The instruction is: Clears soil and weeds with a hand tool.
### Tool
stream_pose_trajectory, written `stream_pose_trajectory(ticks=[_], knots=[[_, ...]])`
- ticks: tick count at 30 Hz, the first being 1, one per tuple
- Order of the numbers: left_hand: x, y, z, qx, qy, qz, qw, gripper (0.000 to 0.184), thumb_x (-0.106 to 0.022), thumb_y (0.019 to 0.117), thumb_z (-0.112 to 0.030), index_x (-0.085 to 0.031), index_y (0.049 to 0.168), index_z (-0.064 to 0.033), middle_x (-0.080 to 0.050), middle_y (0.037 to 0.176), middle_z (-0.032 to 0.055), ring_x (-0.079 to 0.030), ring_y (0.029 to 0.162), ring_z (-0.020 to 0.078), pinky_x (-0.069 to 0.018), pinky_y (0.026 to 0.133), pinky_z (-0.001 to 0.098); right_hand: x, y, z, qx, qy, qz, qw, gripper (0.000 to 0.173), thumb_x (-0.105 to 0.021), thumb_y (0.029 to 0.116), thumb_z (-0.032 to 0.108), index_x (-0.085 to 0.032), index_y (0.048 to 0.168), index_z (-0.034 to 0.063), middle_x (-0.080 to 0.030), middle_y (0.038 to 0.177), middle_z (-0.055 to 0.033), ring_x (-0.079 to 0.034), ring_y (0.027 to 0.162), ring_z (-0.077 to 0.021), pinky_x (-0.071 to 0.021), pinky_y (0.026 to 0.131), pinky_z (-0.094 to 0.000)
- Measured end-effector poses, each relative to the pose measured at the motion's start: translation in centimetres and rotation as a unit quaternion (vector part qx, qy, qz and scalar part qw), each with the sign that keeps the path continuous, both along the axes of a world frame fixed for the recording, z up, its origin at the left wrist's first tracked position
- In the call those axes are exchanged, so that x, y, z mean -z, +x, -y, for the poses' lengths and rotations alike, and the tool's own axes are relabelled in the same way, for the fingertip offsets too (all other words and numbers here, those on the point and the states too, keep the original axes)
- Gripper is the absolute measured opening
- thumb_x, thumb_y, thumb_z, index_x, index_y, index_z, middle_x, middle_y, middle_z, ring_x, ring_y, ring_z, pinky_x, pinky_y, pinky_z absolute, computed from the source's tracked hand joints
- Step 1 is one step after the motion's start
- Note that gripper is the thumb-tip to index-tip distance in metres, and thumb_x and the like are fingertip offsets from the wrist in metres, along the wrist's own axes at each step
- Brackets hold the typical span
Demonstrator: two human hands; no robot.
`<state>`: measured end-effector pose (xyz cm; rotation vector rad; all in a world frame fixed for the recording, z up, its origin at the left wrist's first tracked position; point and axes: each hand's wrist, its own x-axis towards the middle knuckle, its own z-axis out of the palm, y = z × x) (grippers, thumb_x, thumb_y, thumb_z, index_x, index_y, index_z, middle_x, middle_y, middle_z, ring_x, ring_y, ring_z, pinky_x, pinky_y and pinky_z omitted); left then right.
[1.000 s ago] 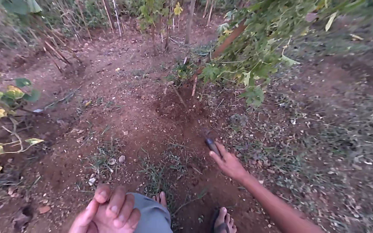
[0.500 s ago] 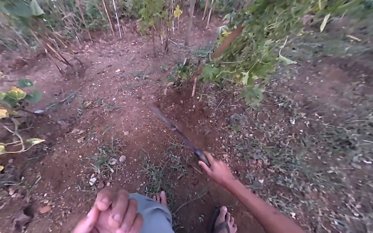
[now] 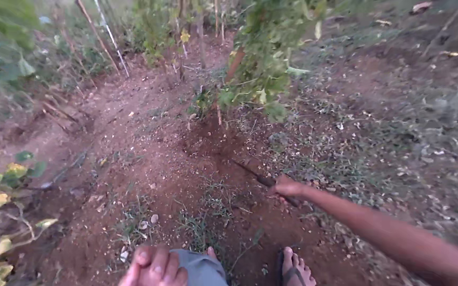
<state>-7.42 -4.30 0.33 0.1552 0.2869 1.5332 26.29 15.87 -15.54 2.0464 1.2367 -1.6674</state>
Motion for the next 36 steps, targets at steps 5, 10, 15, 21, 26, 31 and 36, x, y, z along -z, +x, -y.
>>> stream_pose_trajectory(ticks=[5, 10, 15, 21, 26, 31, 36], knots=[[0.6, 5.1, -3.6, 0.027, -0.064, -0.071, 0.995, 0.02, -0.06, 0.0987, -0.023, -0.076, 0.096, -0.0117, -0.071, 0.082, 0.0039, -0.071, 0.076, 0.0156, -0.0588, 0.072, 0.0293, -5.8, 3.6, 1.2, -0.08, 0.066, 0.022, 0.994, 0.037, -0.057, 0.1075, 0.03, -0.058, 0.121, -0.0046, -0.057, 0.077, -0.0087, -0.055, 0.061, -0.0142, -0.0508, 0.064, -0.0311], [1.6, 8.2, -6.4, 0.056, -0.122, -0.1, 0.986, 0.034, -0.041, 0.1057, -0.019, -0.072, 0.097, -0.0097, -0.073, 0.083, 0.0075, -0.073, 0.074, 0.0186, -0.0621, 0.07, 0.0318, -1.0, 7.5, 8.5, 0.013, 0.109, -0.028, 0.994, 0.049, -0.047, 0.111, 0.031, -0.038, 0.153, 0.0069, -0.063, 0.097, -0.0192, -0.063, 0.068, -0.0252, -0.0558, 0.068, -0.044], [1.1, 6.5, -5.3, 0.06, -0.118, -0.147, 0.98, 0.026, -0.053, 0.1019, -0.025, -0.077, 0.096, -0.0137, -0.073, 0.083, 0.0044, -0.072, 0.077, 0.0171, -0.0608, 0.073, 0.0315, -6.2, 11.0, 14.3, 0.167, 0.152, -0.133, 0.965, 0.046, -0.044, 0.1119, 0.02, -0.038, 0.157, 0.0111, -0.059, 0.084, -0.008, -0.056, 0.056, -0.0126, -0.0515, 0.053, -0.0301], [0.6, 5.0, -5.2, -0.006, -0.114, -0.123, 0.986, 0.03, -0.052, 0.1027, -0.025, -0.076, 0.094, -0.0097, -0.072, 0.082, 0.006, -0.073, 0.077, 0.019, -0.0612, 0.074, 0.0329, -7.3, 15.0, 10.5, 0.369, 0.107, -0.191, 0.903, 0.039, -0.036, 0.1139, 0.027, -0.044, 0.15, 0.0143, -0.056, 0.077, -0.0036, -0.055, 0.052, -0.0107, -0.0517, 0.047, -0.0262], [1.2, 7.2, -6.0, 0.03, -0.125, -0.162, 0.978, 0.029, -0.052, 0.1028, -0.026, -0.076, 0.095, -0.0108, -0.072, 0.084, 0.0064, -0.072, 0.078, 0.0196, -0.0608, 0.074, 0.033, 7.0, 11.5, 2.8, 0.449, 0.058, -0.221, 0.864, 0.033, -0.036, 0.1132, 0.036, -0.05, 0.129, 0.0104, -0.054, 0.074, -0.0027, -0.052, 0.051, -0.0109, -0.0495, 0.048, -0.0275], [1.8, 9.6, -7.6, 0.071, -0.148, -0.177, 0.971, 0.03, -0.05, 0.1032, -0.028, -0.075, 0.095, -0.0119, -0.072, 0.083, 0.0067, -0.073, 0.078, 0.0205, -0.0614, 0.074, 0.034, 14.1, 9.7, 7.7, 0.425, 0.072, -0.251, 0.867, 0.048, -0.043, 0.1126, 0.032, -0.037, 0.158, 0.0176, -0.056, 0.084, -0.0068, -0.055, 0.057, -0.0153, -0.0521, 0.054, -0.0334], [2.9, 12.2, -8.7, 0.105, -0.169, -0.145, 0.969, 0.028, -0.052, 0.1023, -0.026, -0.074, 0.096, -0.01, -0.071, 0.083, 0.0085, -0.073, 0.077, 0.0215, -0.0619, 0.073, 0.0345, 12.5, 10.6, 5.6, 0.151, 0.163, -0.096, 0.97, 0.052, -0.055, 0.1077, 0.027, -0.043, 0.153, 0.0047, -0.067, 0.116, -0.0275, -0.071, 0.094, -0.0383, -0.0567, 0.087, -0.0545]])
